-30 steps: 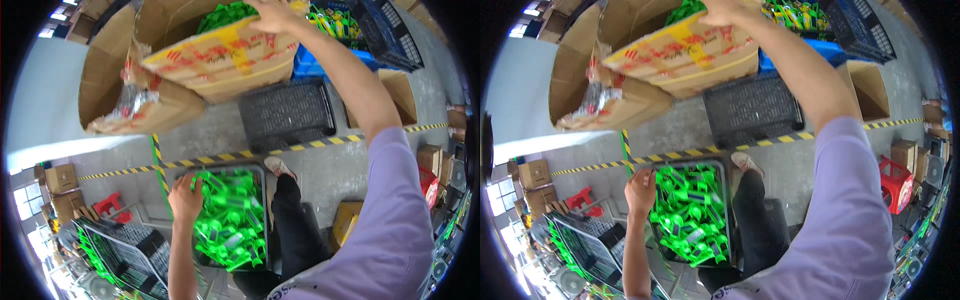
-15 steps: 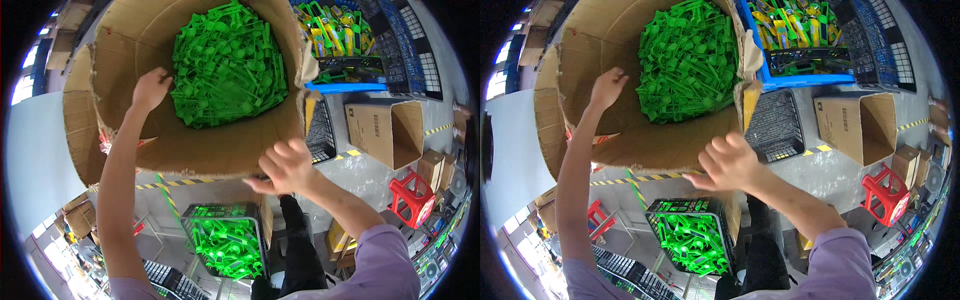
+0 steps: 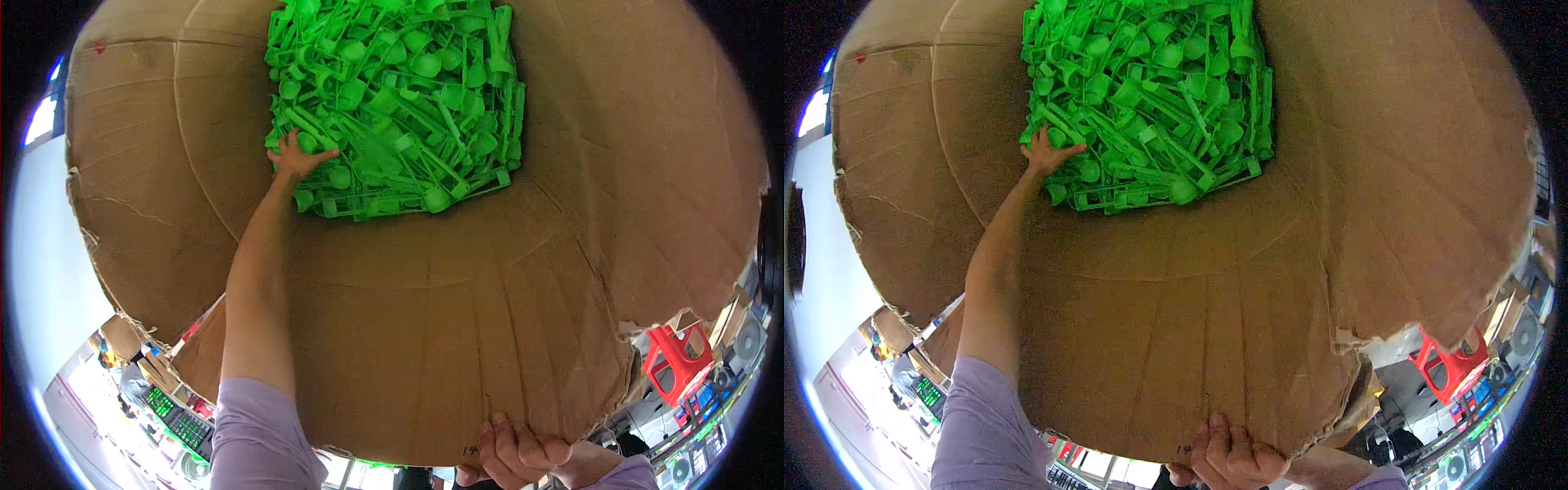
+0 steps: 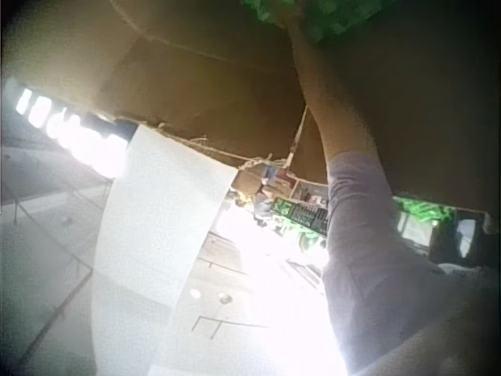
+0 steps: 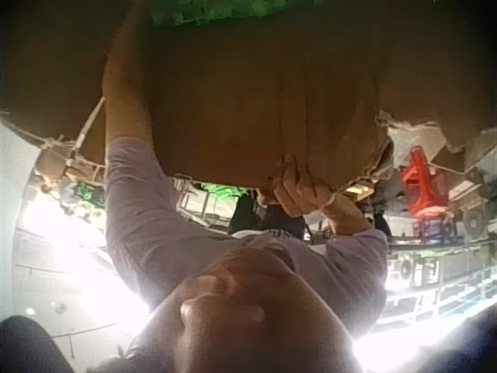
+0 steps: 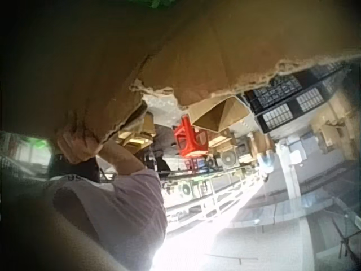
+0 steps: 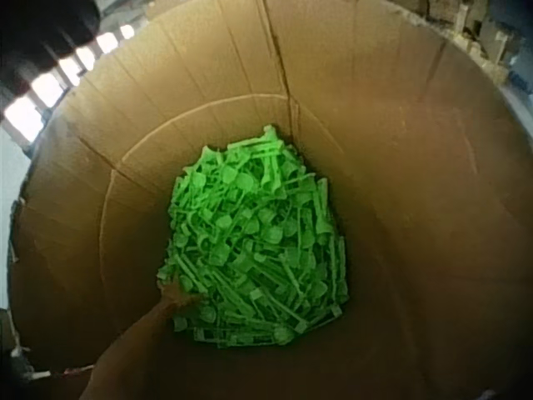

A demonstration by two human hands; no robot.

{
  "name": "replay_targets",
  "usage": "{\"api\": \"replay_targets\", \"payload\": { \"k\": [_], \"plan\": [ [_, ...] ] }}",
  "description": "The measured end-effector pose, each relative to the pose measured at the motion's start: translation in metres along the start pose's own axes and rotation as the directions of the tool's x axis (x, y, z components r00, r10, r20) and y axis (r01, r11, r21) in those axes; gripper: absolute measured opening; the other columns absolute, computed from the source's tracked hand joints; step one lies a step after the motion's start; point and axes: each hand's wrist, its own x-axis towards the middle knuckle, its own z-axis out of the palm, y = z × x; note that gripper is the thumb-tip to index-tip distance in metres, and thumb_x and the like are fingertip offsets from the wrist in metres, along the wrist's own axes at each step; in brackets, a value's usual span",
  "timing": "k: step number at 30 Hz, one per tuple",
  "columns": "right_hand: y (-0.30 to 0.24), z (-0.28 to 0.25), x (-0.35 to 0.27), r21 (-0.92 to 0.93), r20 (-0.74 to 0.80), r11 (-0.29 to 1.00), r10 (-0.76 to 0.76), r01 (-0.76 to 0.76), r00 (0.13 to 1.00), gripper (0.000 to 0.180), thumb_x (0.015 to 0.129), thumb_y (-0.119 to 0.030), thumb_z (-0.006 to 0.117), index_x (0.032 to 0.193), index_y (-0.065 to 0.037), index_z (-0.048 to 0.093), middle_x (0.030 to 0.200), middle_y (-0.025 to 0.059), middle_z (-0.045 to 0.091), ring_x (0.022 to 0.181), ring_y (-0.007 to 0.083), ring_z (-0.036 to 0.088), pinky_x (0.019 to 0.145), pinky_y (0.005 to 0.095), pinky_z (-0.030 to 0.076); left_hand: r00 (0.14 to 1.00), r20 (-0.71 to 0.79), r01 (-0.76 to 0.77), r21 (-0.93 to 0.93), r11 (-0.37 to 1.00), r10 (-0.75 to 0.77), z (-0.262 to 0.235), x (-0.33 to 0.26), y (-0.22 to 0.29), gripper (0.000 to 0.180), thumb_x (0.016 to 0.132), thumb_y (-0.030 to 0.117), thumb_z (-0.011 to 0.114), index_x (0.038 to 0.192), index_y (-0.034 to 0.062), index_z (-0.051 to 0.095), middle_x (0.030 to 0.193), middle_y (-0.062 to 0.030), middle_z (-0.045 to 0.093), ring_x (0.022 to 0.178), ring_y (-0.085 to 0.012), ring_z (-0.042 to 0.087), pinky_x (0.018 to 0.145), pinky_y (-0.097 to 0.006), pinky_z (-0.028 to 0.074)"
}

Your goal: The person transfers plastic frames from a large cardboard barrel into a crate, then assembles rectangular solar panels into the plastic frames by hand and places the assembled pieces into a basket.

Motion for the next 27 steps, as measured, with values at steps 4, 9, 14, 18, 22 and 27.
{"api": "replay_targets", "payload": {
  "k": [4,9,14,18,22,27],
  "plan": [
    [-0.007,-0.004,0.006,-0.074,0.128,0.995,0.082,-0.072,0.988,0.056,0.092,-0.051,0.036,0.081,-0.011,0.072,0.082,0.0034,0.073,0.085,0.0153,0.065,0.079,0.0335,0.041,0.984,0.127,-0.129,0.016,0.991,0.126,-0.019,-0.022,0.030,0.131,0.049,0.075,0.079,0.153,0.0264,0.017,0.155,-0.0205,0.020,0.144,-0.0410,0.012,0.112,-0.065,0.015],
    [-0.014,-0.004,0.003,-0.048,0.135,0.993,0.109,-0.103,0.985,0.053,0.093,-0.049,0.035,0.082,-0.012,0.072,0.082,0.0028,0.073,0.084,0.0151,0.064,0.078,0.0330,0.040,0.923,0.284,-0.385,0.691,0.611,0.260,-0.039,-0.032,0.035,0.116,0.059,0.081,0.066,0.152,0.0261,0.023,0.153,-0.0194,0.026,0.141,-0.0387,0.023,0.109,-0.067,0.020],
    [-0.018,-0.008,0.006,-0.059,0.175,0.990,0.140,-0.131,0.975,0.051,0.093,-0.048,0.035,0.084,-0.013,0.072,0.082,0.0021,0.073,0.083,0.0149,0.064,0.078,0.0325,0.040,0.863,0.148,-0.439,0.693,0.571,0.484,-0.009,-0.029,0.033,0.116,0.060,0.074,0.070,0.152,0.0215,0.023,0.149,-0.0222,0.032,0.130,-0.0415,0.040,0.104,-0.068,0.026],
    [0.010,-0.009,0.037,0.101,0.262,0.995,-0.040,0.013,0.964,0.050,0.093,-0.048,0.036,0.090,-0.014,0.072,0.083,0.0014,0.073,0.083,0.0151,0.064,0.078,0.0325,0.040,0.871,0.117,-0.472,0.470,0.746,0.477,0.000,0.004,0.010,0.102,0.063,0.048,0.080,0.147,0.0171,0.031,0.146,-0.0251,0.035,0.122,-0.0445,0.047,0.104,-0.054,0.036],
    [0.007,-0.008,0.026,0.005,0.242,0.998,-0.057,0.057,0.969,0.052,0.093,-0.052,0.036,0.091,-0.014,0.071,0.086,0.0008,0.074,0.082,0.0153,0.064,0.079,0.0328,0.040,0.864,0.021,-0.470,0.393,0.790,0.503,0.013,0.000,0.001,0.093,0.061,0.033,0.080,0.143,0.0151,0.038,0.142,-0.0269,0.039,0.118,-0.0459,0.050,0.102,-0.046,0.041],
    [-0.018,-0.011,0.002,-0.082,0.182,0.995,0.063,-0.048,0.981,0.052,0.096,-0.051,0.032,0.097,-0.012,0.066,0.093,0.0030,0.072,0.087,0.0181,0.067,0.082,0.0370,0.048,0.808,-0.037,-0.532,0.382,0.755,0.588,0.005,-0.011,-0.001,0.080,0.063,0.034,0.078,0.135,0.0149,0.049,0.132,-0.0260,0.047,0.109,-0.0434,0.056,0.094,-0.050,0.045]
  ]
}}
